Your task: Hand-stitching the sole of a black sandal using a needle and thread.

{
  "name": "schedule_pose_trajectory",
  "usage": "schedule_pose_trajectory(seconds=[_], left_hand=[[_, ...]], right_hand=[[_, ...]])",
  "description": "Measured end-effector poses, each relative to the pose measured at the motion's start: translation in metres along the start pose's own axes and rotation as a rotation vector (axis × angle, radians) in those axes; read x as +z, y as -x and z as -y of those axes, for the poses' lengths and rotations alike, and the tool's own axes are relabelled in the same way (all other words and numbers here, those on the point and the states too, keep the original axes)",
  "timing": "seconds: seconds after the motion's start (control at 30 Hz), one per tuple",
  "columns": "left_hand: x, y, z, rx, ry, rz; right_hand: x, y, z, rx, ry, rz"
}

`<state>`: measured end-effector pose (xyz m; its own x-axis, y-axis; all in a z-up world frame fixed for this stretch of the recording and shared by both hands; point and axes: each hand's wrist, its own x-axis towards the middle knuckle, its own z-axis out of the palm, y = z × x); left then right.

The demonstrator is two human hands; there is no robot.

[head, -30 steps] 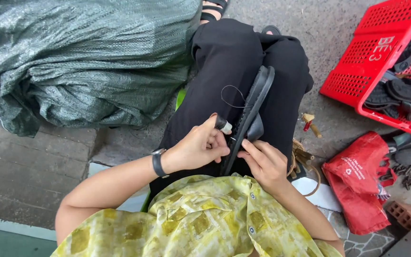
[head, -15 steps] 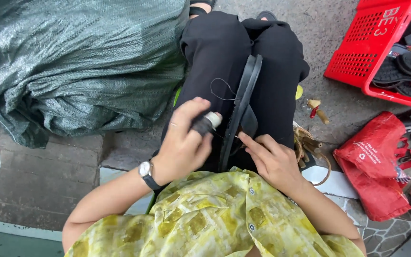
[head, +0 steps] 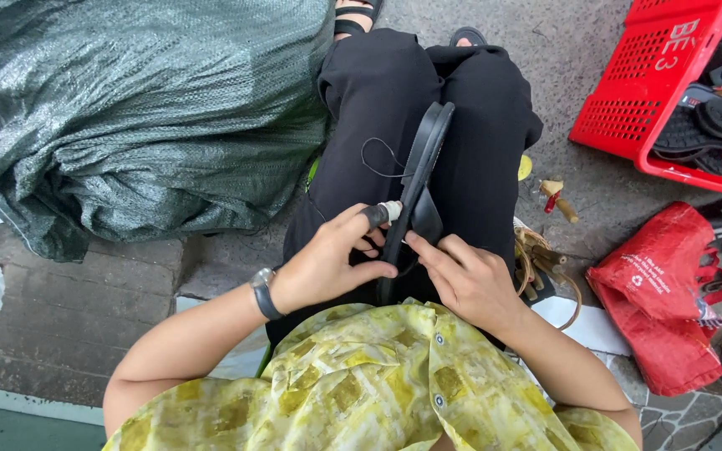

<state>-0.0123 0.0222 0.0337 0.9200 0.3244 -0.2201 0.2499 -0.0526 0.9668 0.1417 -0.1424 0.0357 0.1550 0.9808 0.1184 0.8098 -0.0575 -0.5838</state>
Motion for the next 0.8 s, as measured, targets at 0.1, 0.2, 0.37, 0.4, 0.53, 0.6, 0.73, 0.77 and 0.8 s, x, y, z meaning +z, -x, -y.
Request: schedule_pose_trajectory(seconds=[0.1, 0.2, 0.37, 0.4, 0.53, 0.6, 0.73, 0.77, 0.8], left_hand=[[0.002, -0.01, 0.008, -0.021, 0.137, -0.026], [0.0, -0.012, 0.0, -0.066, 0.115, -0.065], [-0.001, 0.014, -0.01, 0.007, -0.201, -0.132], [0.0, 0.017, -0.016, -0.056, 0.175, -0.133], [0.0, 0.022, -0.017, -0.206, 0.73, 0.042], [0.004, 0.012, 0.01, -0.163, 0.52, -0.016], [0.006, 0.001, 0.009, -0.196, 0.31, 0.028], [0.004, -0.001, 0.004, -0.202, 0.311, 0.038], [0.0, -0.003, 0.0, -0.211, 0.296, 0.061]], right_hand=[[0.019, 0.0, -0.007, -0.046, -0.007, -0.055], [0.027, -0.002, -0.006, -0.05, -0.055, -0.141], [0.029, 0.009, -0.005, -0.025, -0.034, -0.228], [0.028, 0.011, -0.004, -0.026, -0.04, -0.238], [0.026, 0.01, -0.004, -0.073, -0.073, -0.282], [0.026, 0.011, -0.002, -0.059, -0.046, -0.287], [0.021, 0.015, -0.003, 0.002, -0.089, -0.258], [0.015, 0.017, -0.002, 0.014, -0.09, -0.259], [0.011, 0.017, -0.002, 0.032, -0.087, -0.189]])
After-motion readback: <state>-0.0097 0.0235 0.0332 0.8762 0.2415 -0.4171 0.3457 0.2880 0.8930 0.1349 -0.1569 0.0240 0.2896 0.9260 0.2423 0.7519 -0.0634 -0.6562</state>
